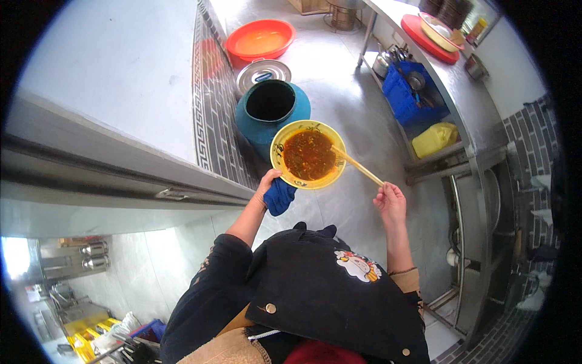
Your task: The person washes a yellow bowl with a blue cloth in a red basin, rinses it at the sink, and places it in a blue crate. Then the person retrieves ginger from a plastic bag, peels it with a knife over the sink, and slices it on a red cutting board.
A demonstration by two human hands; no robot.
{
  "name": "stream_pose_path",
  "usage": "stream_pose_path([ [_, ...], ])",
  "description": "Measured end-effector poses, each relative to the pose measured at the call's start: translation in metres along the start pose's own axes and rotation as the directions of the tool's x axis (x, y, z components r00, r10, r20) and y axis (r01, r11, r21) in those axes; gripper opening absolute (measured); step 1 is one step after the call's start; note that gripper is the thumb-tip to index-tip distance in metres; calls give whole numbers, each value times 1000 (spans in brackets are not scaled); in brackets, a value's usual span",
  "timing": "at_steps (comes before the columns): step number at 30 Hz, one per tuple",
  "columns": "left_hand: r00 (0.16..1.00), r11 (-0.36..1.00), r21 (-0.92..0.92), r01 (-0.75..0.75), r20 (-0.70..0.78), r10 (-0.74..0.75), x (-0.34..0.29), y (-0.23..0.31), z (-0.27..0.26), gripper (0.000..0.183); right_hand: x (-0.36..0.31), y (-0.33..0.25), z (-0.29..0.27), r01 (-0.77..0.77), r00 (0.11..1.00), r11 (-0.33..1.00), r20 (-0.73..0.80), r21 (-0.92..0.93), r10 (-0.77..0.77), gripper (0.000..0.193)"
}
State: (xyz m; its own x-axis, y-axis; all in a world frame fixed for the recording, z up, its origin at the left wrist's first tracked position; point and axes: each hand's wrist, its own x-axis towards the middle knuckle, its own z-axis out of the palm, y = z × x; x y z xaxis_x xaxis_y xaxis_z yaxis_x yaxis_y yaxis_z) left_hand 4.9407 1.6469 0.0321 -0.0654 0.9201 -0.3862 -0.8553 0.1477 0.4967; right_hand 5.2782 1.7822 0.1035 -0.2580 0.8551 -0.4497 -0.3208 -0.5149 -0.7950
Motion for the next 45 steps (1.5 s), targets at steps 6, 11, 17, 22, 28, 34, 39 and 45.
stream_pose_path([
  [6,989,983,-121,-139,-61,133,-2,21,16,44,30,-54,-11,-62,995,987,90,149,49,13],
  [11,942,944,-115,-309,-175,287,7,43,26,46,36,-82,-27,-112,991,971,102,211,92,13],
  [17,915,937,-64,-344,-247,319,53,89,18,49,35,-90,-55,-80,992,971,-80,225,101,12],
  [22,897,978,37,-205,-394,203,125,146,-24,53,43,-82,-68,-21,963,958,-250,284,96,13],
  [28,748,847,508,159,-621,233,201,217,-66,76,47,-62,-72,10,952,938,-291,347,97,11],
  [34,629,329,816,476,-577,522,245,251,-37,85,40,-52,-79,76,951,904,-303,421,61,12],
  [39,640,106,783,613,-570,515,257,251,-20,102,24,-52,-80,134,930,892,-366,433,38,11],
  [45,791,856,457,241,-604,100,233,236,-21,56,1,-48,-90,204,902,874,-431,441,7,10],
])
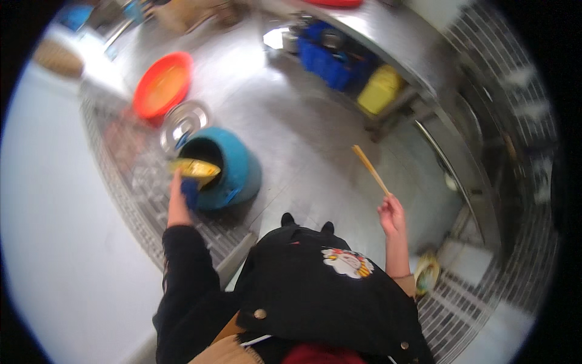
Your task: The person washes a yellow bowl with a blue cloth in a red basin, rinses it at the sink, and places it in a blue crate. Then the person retrieves ginger from a plastic bag, peels it with a knife over the sink, and slices it on a red cutting board.
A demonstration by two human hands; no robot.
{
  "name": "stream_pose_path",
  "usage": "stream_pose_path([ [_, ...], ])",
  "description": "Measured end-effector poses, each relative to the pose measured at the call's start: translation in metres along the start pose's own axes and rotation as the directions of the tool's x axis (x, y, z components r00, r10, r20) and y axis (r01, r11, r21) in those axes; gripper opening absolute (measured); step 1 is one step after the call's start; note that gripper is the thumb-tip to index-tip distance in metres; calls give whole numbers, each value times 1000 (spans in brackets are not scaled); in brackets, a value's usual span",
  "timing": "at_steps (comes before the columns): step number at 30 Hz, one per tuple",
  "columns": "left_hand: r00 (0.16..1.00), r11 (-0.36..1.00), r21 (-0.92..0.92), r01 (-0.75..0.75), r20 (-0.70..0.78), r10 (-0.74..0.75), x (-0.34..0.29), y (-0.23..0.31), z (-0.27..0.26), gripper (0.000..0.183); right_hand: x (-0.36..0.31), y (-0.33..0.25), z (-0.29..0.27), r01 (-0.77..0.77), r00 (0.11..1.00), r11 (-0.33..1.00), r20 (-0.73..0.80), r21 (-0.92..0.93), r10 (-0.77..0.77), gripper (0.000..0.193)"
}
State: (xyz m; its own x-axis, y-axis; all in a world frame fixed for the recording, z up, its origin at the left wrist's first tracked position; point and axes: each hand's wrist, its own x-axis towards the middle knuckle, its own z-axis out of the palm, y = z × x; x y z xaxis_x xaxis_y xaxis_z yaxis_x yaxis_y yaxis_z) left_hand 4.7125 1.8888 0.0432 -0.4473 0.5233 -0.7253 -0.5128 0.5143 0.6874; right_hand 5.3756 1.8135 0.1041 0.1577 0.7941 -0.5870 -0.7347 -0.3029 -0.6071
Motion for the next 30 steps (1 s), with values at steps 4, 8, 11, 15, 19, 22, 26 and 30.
stream_pose_path([
  [4,900,974,-225,-37,416,130,-40,-44,-4,60,-8,-5,-38,54,997,995,-55,83,-50,12],
  [8,984,968,-177,-179,-47,173,-35,-71,-13,55,-18,3,-111,97,970,979,-238,178,-53,13],
  [11,973,975,-45,-216,-91,211,-24,-86,-29,55,-10,26,-165,128,917,970,-397,208,-36,15],
  [15,966,970,16,-244,-81,244,-50,-99,-30,55,-49,51,-277,181,699,958,-715,224,35,15],
  [19,951,952,49,-303,-41,305,-95,-105,3,55,-90,40,-404,256,428,949,-902,182,58,6],
  [22,942,940,70,-335,3,336,-112,-112,40,55,-133,-18,-474,443,285,887,-958,132,0,9],
  [26,935,932,82,-352,76,346,-127,-124,93,55,-187,-116,-514,522,213,851,-975,57,-66,41],
  [30,923,924,77,-374,128,363,-138,-125,131,55,-187,-148,-520,319,196,941,-979,115,53,30],
])
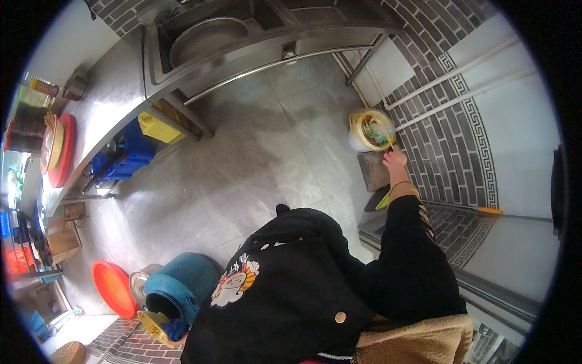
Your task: The person washes a yellow bowl with a blue cloth in a red basin, rinses it at the sink, and places it in a blue crate. Then the person retrieves ginger from a plastic bag, peels it with a knife over the sink, and slices it on a red cutting board.
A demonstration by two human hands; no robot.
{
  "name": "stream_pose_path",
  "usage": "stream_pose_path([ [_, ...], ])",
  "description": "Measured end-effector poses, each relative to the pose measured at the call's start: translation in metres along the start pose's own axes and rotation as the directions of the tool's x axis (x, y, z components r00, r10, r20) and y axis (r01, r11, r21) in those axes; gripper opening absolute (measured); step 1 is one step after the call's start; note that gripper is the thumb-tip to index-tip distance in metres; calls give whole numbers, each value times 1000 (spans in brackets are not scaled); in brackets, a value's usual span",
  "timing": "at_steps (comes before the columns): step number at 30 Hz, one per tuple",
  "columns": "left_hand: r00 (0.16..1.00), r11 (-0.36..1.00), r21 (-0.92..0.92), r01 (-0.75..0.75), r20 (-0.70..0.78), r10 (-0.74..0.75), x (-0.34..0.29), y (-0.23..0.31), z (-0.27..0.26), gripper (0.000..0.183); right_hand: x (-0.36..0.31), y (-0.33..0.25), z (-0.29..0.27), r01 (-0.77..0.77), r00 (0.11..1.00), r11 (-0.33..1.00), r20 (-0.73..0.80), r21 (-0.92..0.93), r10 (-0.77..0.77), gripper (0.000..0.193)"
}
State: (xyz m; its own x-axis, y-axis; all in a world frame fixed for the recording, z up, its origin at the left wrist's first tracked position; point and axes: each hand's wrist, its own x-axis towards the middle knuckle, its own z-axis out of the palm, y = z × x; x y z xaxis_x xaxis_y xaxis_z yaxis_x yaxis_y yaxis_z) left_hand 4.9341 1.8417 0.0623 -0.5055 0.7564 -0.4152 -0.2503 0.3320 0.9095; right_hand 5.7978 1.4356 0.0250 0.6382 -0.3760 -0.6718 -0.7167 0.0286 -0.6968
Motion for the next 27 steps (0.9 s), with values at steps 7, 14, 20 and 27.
stream_pose_path([
  [7,999,998,-62,-25,40,28,12,7,26,55,-47,172,90,362,872,365,450,-858,194,17],
  [14,700,771,-601,211,644,310,53,29,-31,54,-194,253,196,769,433,351,840,-534,328,32],
  [20,977,737,-660,-145,20,210,118,57,-48,47,-255,252,294,711,619,183,728,-678,293,27],
  [27,973,665,-742,-85,83,216,186,135,-22,45,-410,289,442,765,550,197,781,-613,294,30],
])
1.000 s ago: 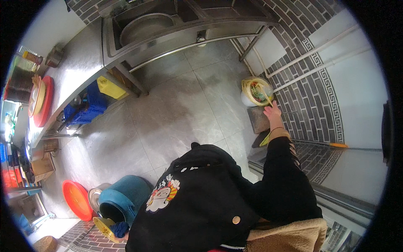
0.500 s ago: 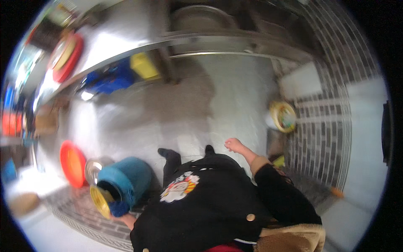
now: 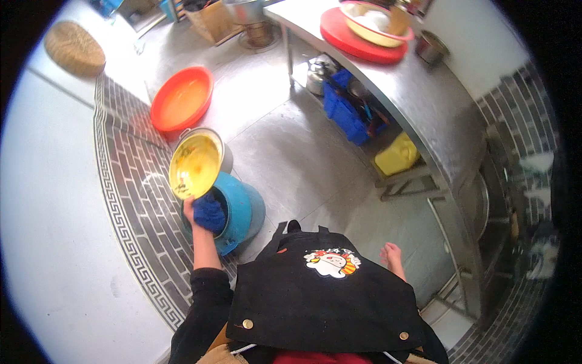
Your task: The person washes a yellow bowl with a blue cloth in a red basin, rinses it at the sink, and places it in a blue crate. Then the person retrieves ginger from a plastic bag, peels it with a knife over the sink, and slices it on a red cutting board.
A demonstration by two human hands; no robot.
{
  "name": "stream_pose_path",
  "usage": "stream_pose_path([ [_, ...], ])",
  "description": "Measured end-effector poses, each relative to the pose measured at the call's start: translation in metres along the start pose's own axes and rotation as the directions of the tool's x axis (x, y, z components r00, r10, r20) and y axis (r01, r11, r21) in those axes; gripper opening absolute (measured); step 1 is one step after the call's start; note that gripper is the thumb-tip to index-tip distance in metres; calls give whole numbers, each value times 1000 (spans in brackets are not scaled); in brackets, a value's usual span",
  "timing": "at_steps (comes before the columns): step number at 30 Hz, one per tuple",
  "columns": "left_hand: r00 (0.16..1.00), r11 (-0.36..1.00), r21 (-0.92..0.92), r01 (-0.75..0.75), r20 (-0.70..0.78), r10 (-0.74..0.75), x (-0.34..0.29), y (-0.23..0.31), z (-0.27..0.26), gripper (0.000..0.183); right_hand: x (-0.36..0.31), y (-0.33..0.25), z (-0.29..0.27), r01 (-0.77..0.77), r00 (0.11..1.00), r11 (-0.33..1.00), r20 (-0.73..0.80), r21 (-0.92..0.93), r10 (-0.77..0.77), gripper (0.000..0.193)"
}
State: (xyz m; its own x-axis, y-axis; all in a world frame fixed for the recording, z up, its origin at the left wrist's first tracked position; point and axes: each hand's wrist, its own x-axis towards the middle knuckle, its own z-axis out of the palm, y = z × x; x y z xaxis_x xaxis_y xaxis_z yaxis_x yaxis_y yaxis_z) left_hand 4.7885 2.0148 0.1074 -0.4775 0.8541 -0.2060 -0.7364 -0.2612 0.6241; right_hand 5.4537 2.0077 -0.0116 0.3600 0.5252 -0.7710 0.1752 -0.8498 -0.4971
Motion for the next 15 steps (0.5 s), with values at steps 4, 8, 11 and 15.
stream_pose_path([
  [4,979,996,-65,56,-190,-67,67,-8,3,44,13,-140,86,215,960,975,195,-58,-200,34],
  [8,985,953,-252,168,-2,-175,138,-48,36,49,29,-301,168,396,837,917,428,-43,-341,38],
  [11,981,931,-311,191,29,-192,198,-67,57,53,33,-411,257,470,701,883,614,-13,-364,40],
  [15,964,918,-295,264,116,-240,278,-80,80,61,28,-528,381,476,452,878,841,54,-297,53],
])
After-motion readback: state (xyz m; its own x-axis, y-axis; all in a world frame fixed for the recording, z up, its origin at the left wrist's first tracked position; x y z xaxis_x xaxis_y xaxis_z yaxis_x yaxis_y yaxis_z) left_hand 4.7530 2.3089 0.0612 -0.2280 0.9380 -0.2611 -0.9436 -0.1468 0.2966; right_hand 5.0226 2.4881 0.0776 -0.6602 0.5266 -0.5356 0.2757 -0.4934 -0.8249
